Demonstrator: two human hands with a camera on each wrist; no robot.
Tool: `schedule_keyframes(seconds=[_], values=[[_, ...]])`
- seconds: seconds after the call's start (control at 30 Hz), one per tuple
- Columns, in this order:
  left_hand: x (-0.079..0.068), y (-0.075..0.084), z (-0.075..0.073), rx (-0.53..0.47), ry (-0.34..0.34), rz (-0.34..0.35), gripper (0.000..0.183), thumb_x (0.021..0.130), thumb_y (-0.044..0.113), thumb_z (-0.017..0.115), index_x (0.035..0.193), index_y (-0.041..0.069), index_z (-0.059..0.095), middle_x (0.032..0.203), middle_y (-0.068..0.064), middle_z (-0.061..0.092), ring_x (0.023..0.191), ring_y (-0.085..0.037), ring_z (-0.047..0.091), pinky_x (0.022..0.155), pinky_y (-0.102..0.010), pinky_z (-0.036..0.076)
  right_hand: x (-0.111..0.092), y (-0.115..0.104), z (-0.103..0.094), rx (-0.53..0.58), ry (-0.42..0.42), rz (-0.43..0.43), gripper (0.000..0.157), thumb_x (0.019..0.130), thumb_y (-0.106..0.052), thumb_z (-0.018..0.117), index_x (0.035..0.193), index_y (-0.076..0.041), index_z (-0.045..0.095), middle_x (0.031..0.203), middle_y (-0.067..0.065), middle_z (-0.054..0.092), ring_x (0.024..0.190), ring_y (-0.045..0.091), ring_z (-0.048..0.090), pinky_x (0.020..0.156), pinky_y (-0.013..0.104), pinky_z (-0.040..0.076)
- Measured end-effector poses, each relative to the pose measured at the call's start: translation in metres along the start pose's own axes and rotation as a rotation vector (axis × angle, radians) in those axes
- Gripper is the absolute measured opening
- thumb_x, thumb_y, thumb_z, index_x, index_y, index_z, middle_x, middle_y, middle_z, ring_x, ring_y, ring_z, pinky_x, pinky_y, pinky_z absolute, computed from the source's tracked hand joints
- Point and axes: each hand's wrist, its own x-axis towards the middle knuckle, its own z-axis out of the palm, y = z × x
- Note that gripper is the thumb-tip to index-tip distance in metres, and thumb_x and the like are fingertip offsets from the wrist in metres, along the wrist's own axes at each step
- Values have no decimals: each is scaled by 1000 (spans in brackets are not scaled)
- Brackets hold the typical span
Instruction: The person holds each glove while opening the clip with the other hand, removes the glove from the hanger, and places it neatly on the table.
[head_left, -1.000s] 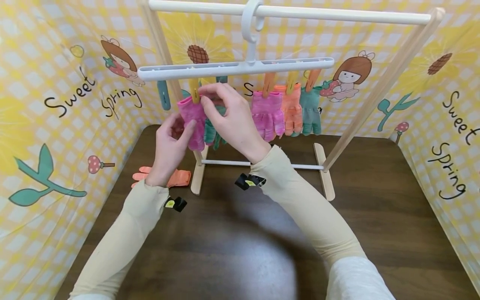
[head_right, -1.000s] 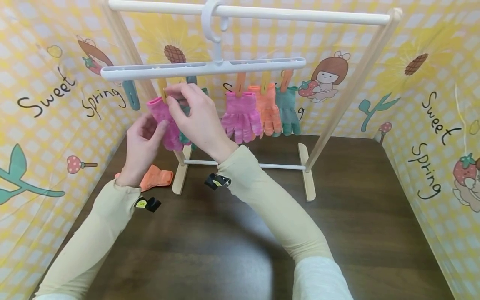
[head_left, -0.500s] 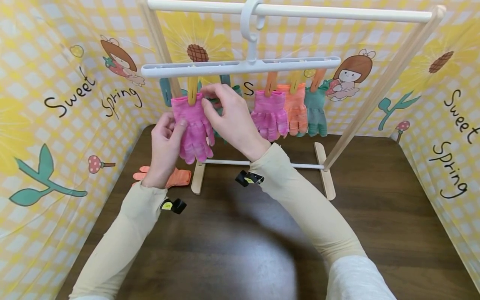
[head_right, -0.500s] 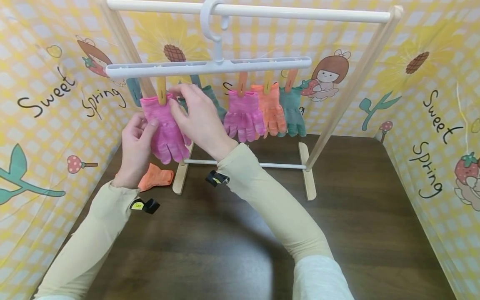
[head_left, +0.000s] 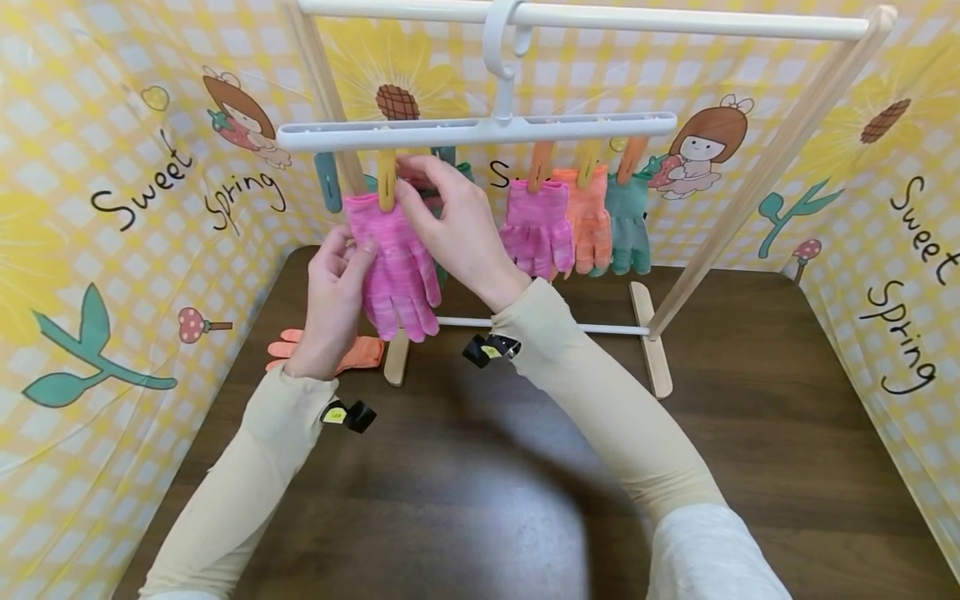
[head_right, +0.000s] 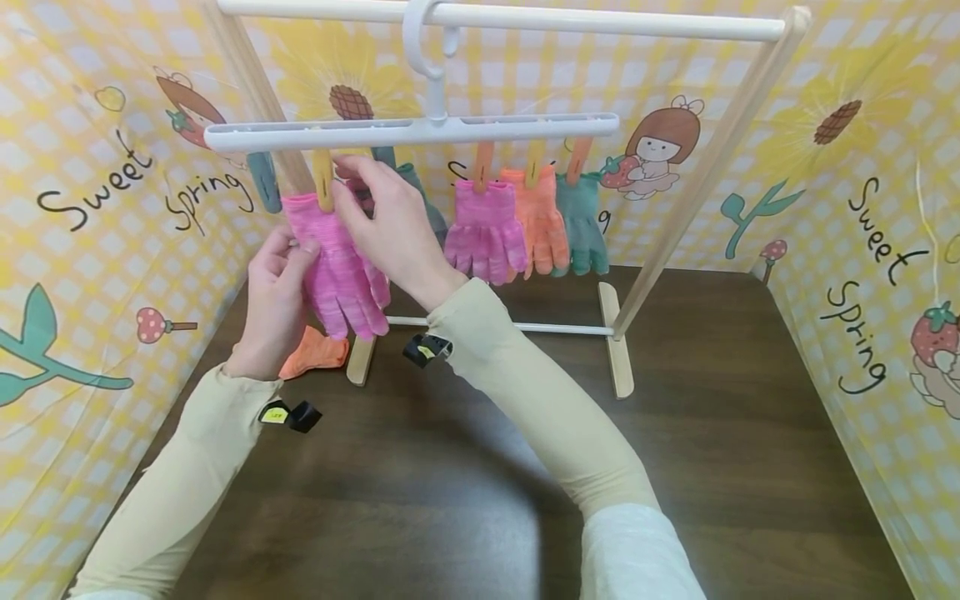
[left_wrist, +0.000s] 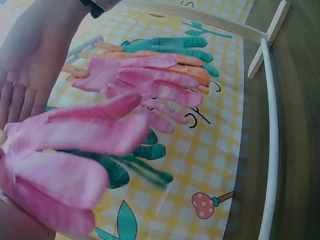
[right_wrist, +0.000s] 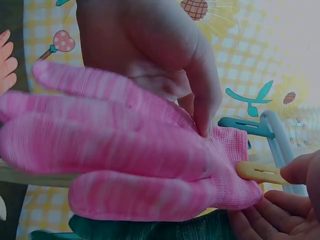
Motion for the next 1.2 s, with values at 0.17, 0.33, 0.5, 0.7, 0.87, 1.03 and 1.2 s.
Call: schedule_keyframes(seconds=[0.17,0.33,0.5,0.7,0.87,1.03,1.2], values=[[0,0,-1,27,-37,-32,26,107,11,51,131,9,61,84,-1,73,72,-12,72,63,-25,58,2,1,3,104,33,22,35,106,-11,58,139,1,61,128,15,70,113,16,67,94,20,52],[-1,0,-2,52,-44,-51,33,107,11,52,139,5,57,83,1,71,71,-10,71,63,-24,57,2,2,6,208,1,93,32,107,-16,60,133,1,64,118,14,73,104,15,69,92,23,53],[-3,0,-1,77,-40,-56,39,106,12,53,144,2,54,81,3,68,67,-9,67,61,-22,54,3,3,8,370,-47,154,33,107,-18,60,133,2,63,123,16,72,110,12,67,98,23,50],[-5,0,0,80,-48,-47,39,107,13,53,144,2,54,87,2,71,73,-10,70,65,-23,56,4,3,9,451,-16,176,33,105,-15,63,134,1,63,123,19,72,109,12,66,97,23,50],[-7,-2,0,71,-52,-52,33,108,12,53,139,4,56,96,2,74,82,-11,72,72,-24,58,4,4,9,397,0,192,33,104,-19,66,132,-1,65,118,11,74,109,11,67,97,22,50],[-9,-3,0,80,-58,-47,31,108,13,53,137,3,57,97,3,75,84,-10,72,74,-24,58,3,4,7,353,6,196,33,104,-23,67,130,-4,66,116,7,75,111,10,67,98,23,49],[-10,-4,-1,77,-72,-53,37,108,13,52,142,-1,54,97,2,75,84,-11,72,73,-24,59,3,3,6,334,16,193,31,104,-23,67,128,-5,67,113,6,76,109,10,68,96,23,50]])
